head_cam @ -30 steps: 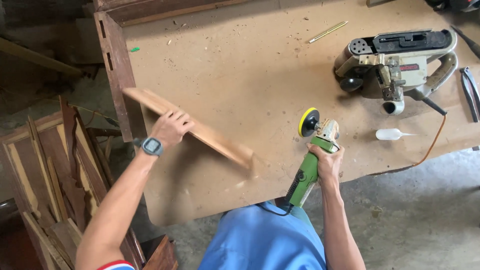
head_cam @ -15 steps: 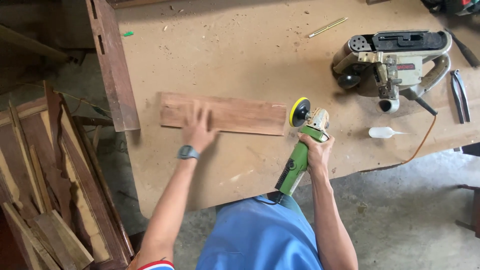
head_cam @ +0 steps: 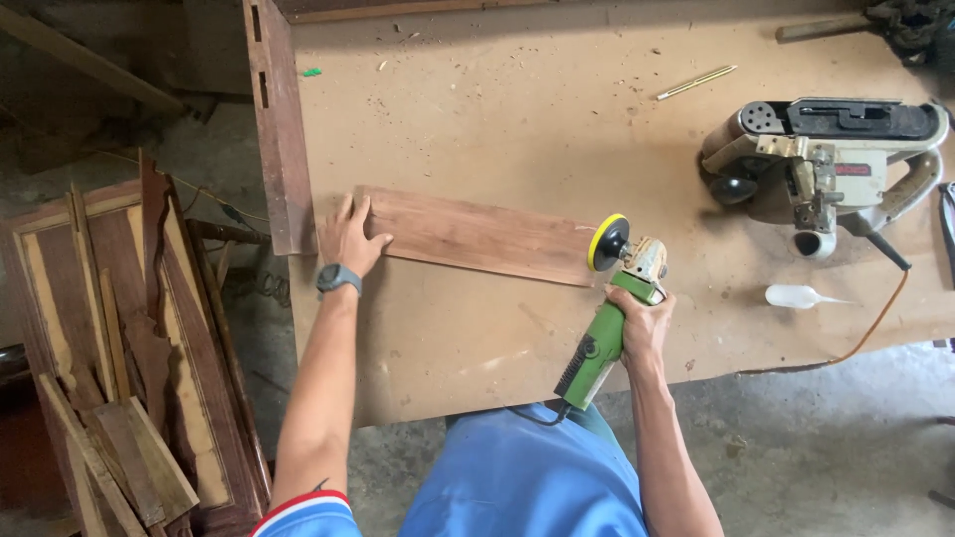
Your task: The person applies a liquid substance from a small bottle onto a wooden plank and rubs it in with their hand. They then use a handheld electric sander to smooth the surface of the plank, moving the tool back and forth across the wood.
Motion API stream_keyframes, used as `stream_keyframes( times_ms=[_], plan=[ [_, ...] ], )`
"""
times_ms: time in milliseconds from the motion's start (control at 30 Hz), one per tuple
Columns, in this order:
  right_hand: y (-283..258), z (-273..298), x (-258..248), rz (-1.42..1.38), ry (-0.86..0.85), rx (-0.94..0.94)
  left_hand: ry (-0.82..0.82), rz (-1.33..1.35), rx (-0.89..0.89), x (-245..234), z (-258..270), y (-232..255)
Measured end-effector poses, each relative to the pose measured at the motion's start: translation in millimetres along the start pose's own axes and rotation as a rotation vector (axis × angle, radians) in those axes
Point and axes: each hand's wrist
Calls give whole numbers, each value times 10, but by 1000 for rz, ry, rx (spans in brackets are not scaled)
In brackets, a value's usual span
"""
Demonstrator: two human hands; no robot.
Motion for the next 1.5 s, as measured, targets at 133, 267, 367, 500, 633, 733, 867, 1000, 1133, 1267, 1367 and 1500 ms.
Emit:
stream_keyframes(
  times_ms=[133, 267, 367, 500, 633, 733, 867, 1000, 1133, 1267, 1367, 1500],
  plan=[
    [8, -4, 94, -53, 13, 5, 380, 551, -221, -763, 971, 967],
    [46, 56, 250, -86, -13, 18, -105, 866, 43, -881, 2001, 1787],
    [-153, 187, 322, -173, -104, 132, -120, 938, 406, -768, 2446, 2064],
    [-339, 343, 363, -269, -146, 153, 115, 909, 538, -704, 2441, 2053],
    [56, -54, 317, -336, -310, 230, 278, 854, 600, -471, 2533, 2146],
    [152, -267, 243, -372, -372, 287, 369, 848, 621, -337, 2594, 2339],
    [314, -653, 118, -398, -445, 401, 165, 955, 461, -459, 2652, 2723],
    [480, -1021, -14, -439, -589, 550, -520, 1345, -157, -503, 2584, 3033],
    [603, -1260, 68, -495, -672, 655, -730, 1573, -620, 271, 2556, 3578],
    [390, -1406, 66, -529, -733, 716, -420, 1314, -677, 157, 2367, 4097],
    [947, -1809, -51, -405, -720, 578, -325, 1104, -661, 263, 2215, 4344],
    [316, -1677, -1105, -88, -507, 225, -182, 856, -694, 383, 1970, 4618]
  ],
)
Point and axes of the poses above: each hand's wrist, its own z-axis away from the middle knuckle, its own x-axis out of the palm, y = z × x, and after that the axes turned 15 degrees about y, right-handed
